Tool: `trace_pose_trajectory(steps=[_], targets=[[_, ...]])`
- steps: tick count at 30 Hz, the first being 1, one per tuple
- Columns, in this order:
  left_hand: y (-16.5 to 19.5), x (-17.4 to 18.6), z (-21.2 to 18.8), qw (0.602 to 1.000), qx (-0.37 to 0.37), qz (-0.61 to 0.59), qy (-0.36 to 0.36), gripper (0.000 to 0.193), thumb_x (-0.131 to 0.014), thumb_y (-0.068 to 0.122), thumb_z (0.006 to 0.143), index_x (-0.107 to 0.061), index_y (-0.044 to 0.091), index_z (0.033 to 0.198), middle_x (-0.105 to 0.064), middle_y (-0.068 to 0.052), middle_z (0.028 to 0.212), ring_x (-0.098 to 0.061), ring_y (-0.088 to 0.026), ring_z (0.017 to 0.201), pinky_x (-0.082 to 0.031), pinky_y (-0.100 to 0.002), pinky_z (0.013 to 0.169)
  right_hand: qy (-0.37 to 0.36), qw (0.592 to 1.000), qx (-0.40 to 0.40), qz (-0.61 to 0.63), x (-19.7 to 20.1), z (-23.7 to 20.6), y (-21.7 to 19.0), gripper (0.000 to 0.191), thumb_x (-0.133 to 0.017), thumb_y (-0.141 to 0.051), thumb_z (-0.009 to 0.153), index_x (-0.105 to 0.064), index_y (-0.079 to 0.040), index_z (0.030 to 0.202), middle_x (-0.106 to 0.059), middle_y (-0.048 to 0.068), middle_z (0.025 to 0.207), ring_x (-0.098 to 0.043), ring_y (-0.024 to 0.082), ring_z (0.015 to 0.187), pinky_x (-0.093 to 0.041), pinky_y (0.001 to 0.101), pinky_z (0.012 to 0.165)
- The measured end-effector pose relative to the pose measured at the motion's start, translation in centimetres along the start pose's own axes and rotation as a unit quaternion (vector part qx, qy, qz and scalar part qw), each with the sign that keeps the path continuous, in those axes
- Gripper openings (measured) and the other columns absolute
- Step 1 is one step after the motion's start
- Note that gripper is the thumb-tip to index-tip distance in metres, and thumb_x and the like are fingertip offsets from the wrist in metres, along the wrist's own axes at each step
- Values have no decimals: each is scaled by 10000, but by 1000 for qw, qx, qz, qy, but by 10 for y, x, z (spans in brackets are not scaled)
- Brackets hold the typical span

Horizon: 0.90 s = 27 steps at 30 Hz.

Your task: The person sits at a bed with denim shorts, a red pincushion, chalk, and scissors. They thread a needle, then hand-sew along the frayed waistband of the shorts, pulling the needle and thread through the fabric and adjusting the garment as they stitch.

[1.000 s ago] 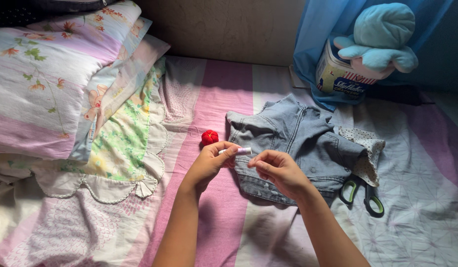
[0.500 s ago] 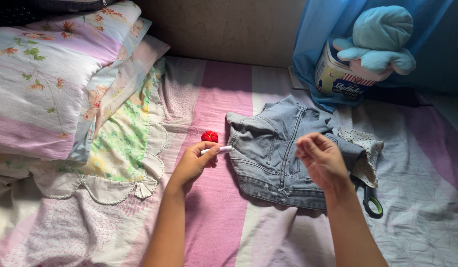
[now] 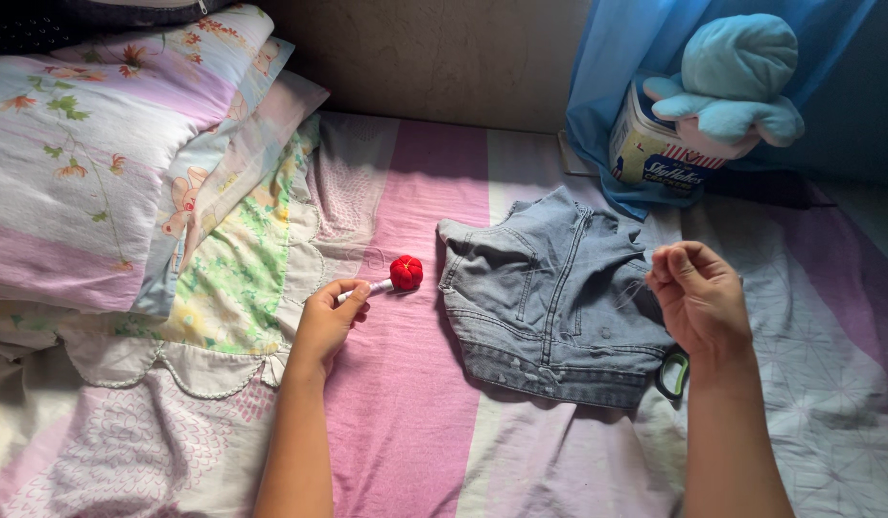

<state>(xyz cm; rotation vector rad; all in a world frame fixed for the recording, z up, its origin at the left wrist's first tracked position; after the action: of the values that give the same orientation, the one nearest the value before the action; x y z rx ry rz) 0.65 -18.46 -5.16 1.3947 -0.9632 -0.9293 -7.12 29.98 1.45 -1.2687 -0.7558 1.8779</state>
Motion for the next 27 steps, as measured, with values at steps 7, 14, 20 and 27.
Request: trace_pose_trajectory(steps=[7, 14, 20, 27], targets=[[-1, 11, 0, 993, 11, 76, 91, 299, -759, 305, 912, -759, 57, 1080, -717, -44, 800, -646, -120, 703, -523, -269, 693, 4, 998, 2, -66, 0, -1, -9, 100, -634, -96, 1073, -693, -22, 1040, -712, 96, 1004, -634, 142, 865, -547, 288, 806], [39, 0, -36, 857, -9, 463, 226, 377, -836, 326, 827, -724, 189, 1160, -640, -115, 1211, -550, -341, 1108, -494, -448, 901, -26, 913, 28, -406, -31, -4, -15, 121, -719, -133, 949, -744, -22, 989, -697, -15, 1168, -611, 70, 957, -494, 234, 814], [65, -81, -37, 905, -140, 400, 38, 449, -763, 329, 873, -672, 147, 1272, -660, -99, 1292, -610, -221, 1208, -467, -420, 1065, -1, 969, -34, -244, -49, 2, -6, 108, -725, -166, 969, -739, -75, 1024, -718, 4, 1000, -591, 67, 884, -457, 235, 807], [84, -196, -61, 945, -245, 46, -213, 389, -736, 308, 908, -713, 98, 1235, -771, -80, 1138, -729, -191, 1096, -568, -356, 946, -73, 993, -50, -74, -77, 2, 7, 133, -733, -143, 976, -731, -38, 1058, -705, 23, 957, -608, 98, 836, -474, 256, 783]])
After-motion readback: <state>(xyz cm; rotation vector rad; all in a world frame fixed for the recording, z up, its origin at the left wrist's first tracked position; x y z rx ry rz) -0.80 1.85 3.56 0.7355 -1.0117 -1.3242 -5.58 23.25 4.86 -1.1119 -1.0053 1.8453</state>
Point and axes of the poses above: each hand's wrist, its own z-axis towards the middle knuckle, its own x-axis out of the back of the hand, y = z × x, the point moved 2 cm from there along z, towards the middle knuckle
